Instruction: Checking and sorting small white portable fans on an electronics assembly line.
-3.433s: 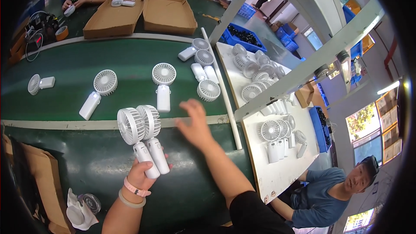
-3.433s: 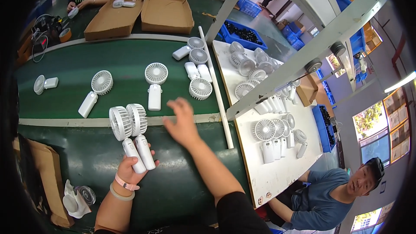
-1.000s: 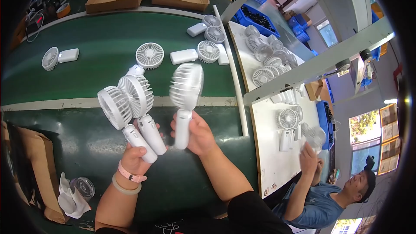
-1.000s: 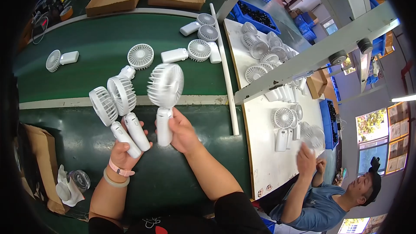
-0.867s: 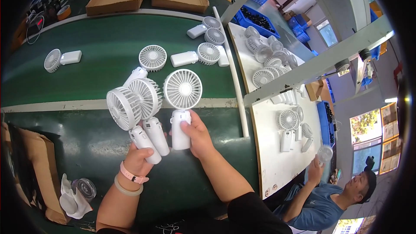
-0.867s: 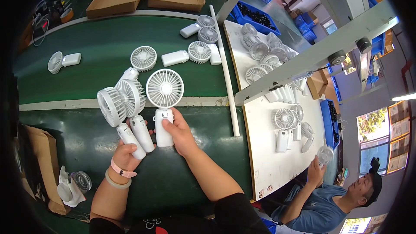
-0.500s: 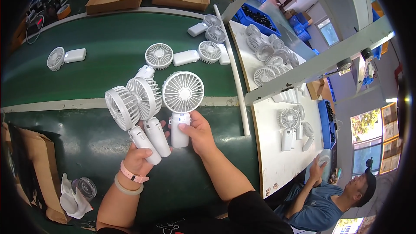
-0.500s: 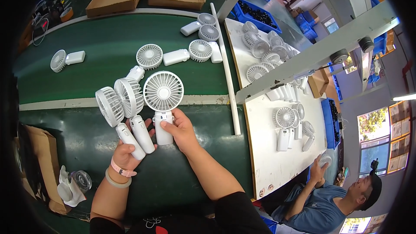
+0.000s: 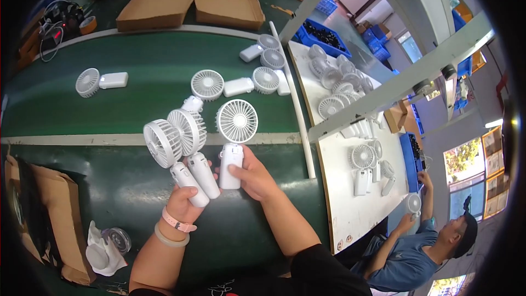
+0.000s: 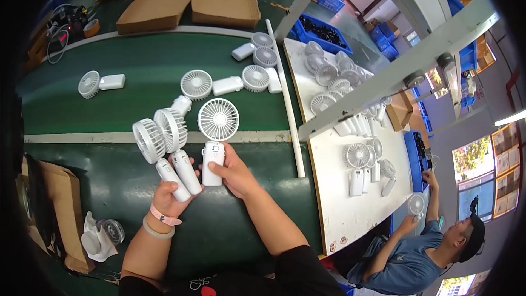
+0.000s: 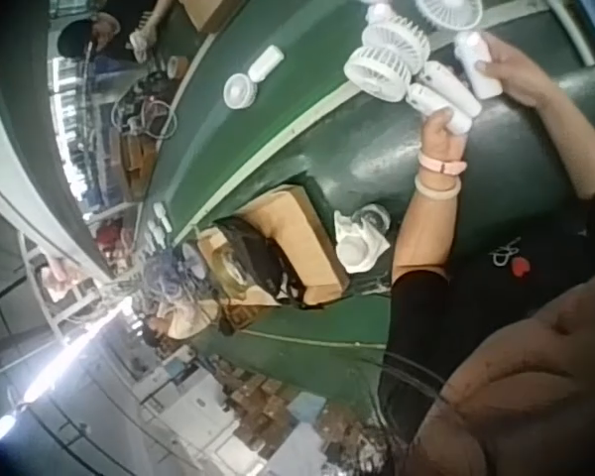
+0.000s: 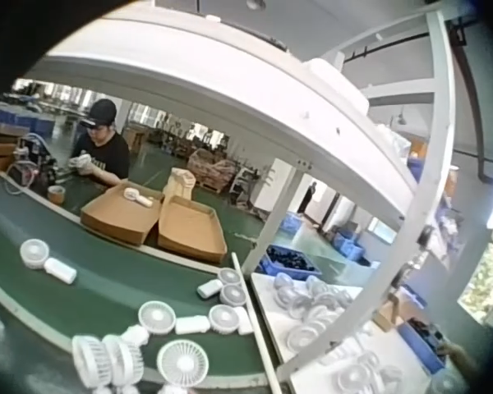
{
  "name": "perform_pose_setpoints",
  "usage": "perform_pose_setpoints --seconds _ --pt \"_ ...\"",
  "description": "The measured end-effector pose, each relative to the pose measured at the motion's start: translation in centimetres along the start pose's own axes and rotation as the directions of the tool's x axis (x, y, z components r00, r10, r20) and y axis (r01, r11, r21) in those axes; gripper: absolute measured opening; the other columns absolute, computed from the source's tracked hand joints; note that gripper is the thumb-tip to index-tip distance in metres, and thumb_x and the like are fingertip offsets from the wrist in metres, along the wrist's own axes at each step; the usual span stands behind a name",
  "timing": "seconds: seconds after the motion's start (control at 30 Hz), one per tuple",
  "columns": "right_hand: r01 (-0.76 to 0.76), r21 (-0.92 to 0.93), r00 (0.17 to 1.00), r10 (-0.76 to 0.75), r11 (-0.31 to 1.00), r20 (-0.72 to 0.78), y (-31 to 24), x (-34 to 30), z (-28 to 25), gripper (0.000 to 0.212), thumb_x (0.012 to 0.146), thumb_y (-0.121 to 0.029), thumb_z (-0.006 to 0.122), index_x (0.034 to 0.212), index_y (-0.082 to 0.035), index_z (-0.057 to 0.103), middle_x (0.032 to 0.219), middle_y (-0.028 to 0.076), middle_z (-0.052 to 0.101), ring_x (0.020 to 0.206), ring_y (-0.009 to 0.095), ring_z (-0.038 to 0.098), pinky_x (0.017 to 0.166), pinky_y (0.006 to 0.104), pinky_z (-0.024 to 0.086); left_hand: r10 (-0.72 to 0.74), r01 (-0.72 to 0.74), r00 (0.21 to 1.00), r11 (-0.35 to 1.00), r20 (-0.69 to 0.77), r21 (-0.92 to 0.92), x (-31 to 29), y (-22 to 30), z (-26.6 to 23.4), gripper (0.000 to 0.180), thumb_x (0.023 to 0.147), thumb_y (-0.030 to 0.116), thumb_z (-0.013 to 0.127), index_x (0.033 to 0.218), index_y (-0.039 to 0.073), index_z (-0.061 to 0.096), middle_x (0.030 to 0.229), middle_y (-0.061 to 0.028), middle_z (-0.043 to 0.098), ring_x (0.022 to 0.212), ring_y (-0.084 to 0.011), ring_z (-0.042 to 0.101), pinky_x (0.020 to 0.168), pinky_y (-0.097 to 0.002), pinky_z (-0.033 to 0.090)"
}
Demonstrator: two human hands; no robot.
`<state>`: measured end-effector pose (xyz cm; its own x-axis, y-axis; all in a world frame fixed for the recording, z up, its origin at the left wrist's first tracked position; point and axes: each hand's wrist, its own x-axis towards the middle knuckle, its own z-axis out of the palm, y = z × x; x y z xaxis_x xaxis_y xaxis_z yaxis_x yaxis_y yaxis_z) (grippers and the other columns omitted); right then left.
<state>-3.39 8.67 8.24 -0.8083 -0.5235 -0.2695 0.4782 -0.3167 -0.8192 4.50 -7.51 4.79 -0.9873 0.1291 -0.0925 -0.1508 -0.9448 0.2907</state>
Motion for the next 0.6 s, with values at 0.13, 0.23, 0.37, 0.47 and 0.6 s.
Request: perform_pose_setpoints --seconds 0.13,0.23,0.37,0.47,0.6 --pt "-0.234 -0.209 0.971 0.238 0.949 -0.005 -5.1 3.3 1.6 0.056 0.083 -0.008 0.058 0.130 -0.018 0.030 0.109 0.006 0.053 0.088 0.024 0.060 0.059 0.0439 0.057 0.036 -0.036 0.999 0.997 -0.011 -0.064 0.1 0.1 -0.2 0.070 0.065 0.007 0.065 0.126 0.025 0.037 0.123 -0.0052 0.046 0.105 -0.0264 0.052 0.084 -0.0511 0.045" --pt "-0.152 -0.465 0.988 0.136 0.872 -0.068 -10.4 10.1 3.4 0.043 0.084 -0.013 0.058 0.123 -0.011 0.041 0.106 0.005 0.055 0.088 0.021 0.059 0.062 0.0444 0.056 0.064 -0.065 0.998 0.992 -0.009 -0.108 0.1 0.5 0.4 0.069 0.065 0.007 0.064 0.125 0.025 0.037 0.122 -0.0056 0.046 0.105 -0.0264 0.052 0.084 -0.0510 0.045" --pt "0.466 -0.568 0.854 -0.514 0.679 0.087 -14.7 17.1 6.1 0.050 0.082 -0.008 0.058 0.127 -0.001 0.038 0.117 0.016 0.051 0.103 0.024 0.053 0.086 0.0363 0.047 0.054 -0.053 0.998 0.994 0.012 -0.095 0.0 0.6 0.0 0.070 0.064 0.005 0.065 0.125 0.024 0.036 0.120 -0.0059 0.047 0.103 -0.0258 0.053 0.083 -0.0508 0.046" --pt "0.341 -0.878 0.811 -0.578 0.336 0.093 -11.2 17.5 7.4 0.058 0.077 -0.012 0.063 0.128 0.000 0.038 0.125 0.022 0.043 0.118 0.030 0.041 0.097 0.0362 0.034 0.062 -0.064 0.998 0.995 -0.021 -0.083 -0.5 0.8 0.3 0.072 0.063 0.005 0.062 0.128 0.018 0.032 0.118 -0.0100 0.045 0.103 -0.0286 0.051 0.083 -0.0482 0.048" --pt "0.182 -0.949 0.925 -0.282 -0.259 0.255 -2.9 14.9 6.7 0.043 0.079 -0.027 0.057 0.119 -0.014 0.052 0.124 0.020 0.041 0.109 0.037 0.046 0.087 0.0404 0.044 0.052 -0.053 0.999 0.992 -0.014 -0.114 -0.4 0.8 0.4 0.073 0.063 0.005 0.062 0.129 0.017 0.031 0.119 -0.0104 0.045 0.104 -0.0291 0.051 0.084 -0.0485 0.047"
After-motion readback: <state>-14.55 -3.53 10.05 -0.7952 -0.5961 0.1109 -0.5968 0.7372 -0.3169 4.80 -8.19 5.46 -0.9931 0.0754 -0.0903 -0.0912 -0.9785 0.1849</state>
